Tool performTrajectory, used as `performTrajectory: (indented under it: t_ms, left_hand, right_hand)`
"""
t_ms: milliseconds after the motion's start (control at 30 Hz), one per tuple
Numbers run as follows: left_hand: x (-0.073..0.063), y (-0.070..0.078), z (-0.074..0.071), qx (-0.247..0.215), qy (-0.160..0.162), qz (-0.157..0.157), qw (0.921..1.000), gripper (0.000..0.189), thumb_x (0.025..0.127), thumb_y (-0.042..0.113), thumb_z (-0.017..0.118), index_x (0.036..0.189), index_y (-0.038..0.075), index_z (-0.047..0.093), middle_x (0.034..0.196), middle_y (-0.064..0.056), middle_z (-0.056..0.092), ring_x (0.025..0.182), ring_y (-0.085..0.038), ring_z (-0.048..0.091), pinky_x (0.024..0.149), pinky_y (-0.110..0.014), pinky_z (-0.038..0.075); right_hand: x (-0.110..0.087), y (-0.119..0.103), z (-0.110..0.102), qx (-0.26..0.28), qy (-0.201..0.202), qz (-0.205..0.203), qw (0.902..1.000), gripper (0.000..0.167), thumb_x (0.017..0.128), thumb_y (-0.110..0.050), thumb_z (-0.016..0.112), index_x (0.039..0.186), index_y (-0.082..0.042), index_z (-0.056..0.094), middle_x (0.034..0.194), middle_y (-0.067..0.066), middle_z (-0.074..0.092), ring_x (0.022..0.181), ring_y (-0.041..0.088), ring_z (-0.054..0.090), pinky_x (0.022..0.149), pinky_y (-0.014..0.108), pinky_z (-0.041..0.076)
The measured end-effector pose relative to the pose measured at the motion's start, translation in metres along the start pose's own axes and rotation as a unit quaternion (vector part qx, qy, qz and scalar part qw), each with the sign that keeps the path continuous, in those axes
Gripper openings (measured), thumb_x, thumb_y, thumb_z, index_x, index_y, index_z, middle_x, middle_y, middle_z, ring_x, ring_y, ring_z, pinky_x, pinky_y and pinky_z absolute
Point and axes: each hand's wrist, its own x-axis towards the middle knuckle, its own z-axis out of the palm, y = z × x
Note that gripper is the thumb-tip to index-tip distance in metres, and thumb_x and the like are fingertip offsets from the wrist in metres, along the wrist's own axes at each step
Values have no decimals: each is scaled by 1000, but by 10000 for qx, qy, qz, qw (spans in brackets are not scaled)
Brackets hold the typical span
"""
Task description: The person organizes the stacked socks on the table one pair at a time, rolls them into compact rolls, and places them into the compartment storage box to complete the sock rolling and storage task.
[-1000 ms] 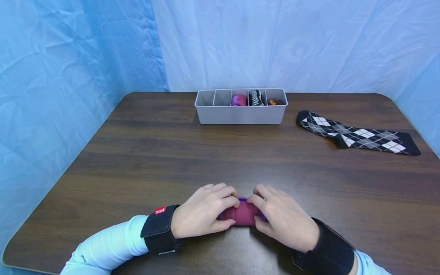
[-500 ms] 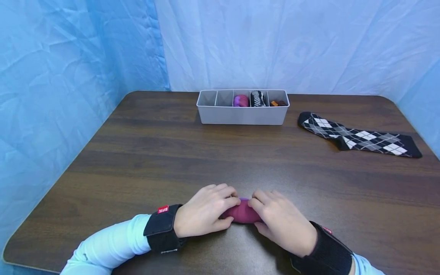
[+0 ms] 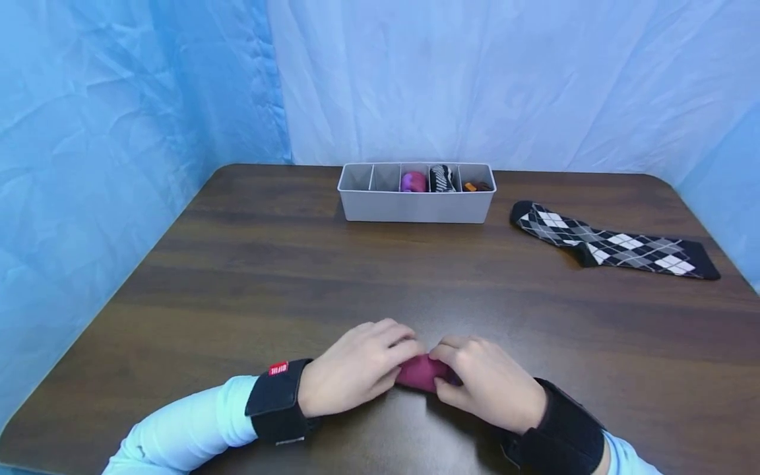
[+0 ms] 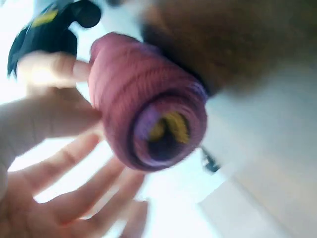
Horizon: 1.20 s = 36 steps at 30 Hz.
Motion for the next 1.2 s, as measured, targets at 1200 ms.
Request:
performTrajectory:
  t_ms: [1200]
  left_hand:
    - [51,40,30,1949,-644,81,9787,9,77,24,60,85,23,64,74,7,60,62,-4,49,60,-17,44]
  right_hand:
    - [98,196,-84,-21,732,3374,9385,39,85,-25,44,105,9,49,99,31,50,84,39,48,64,43,39]
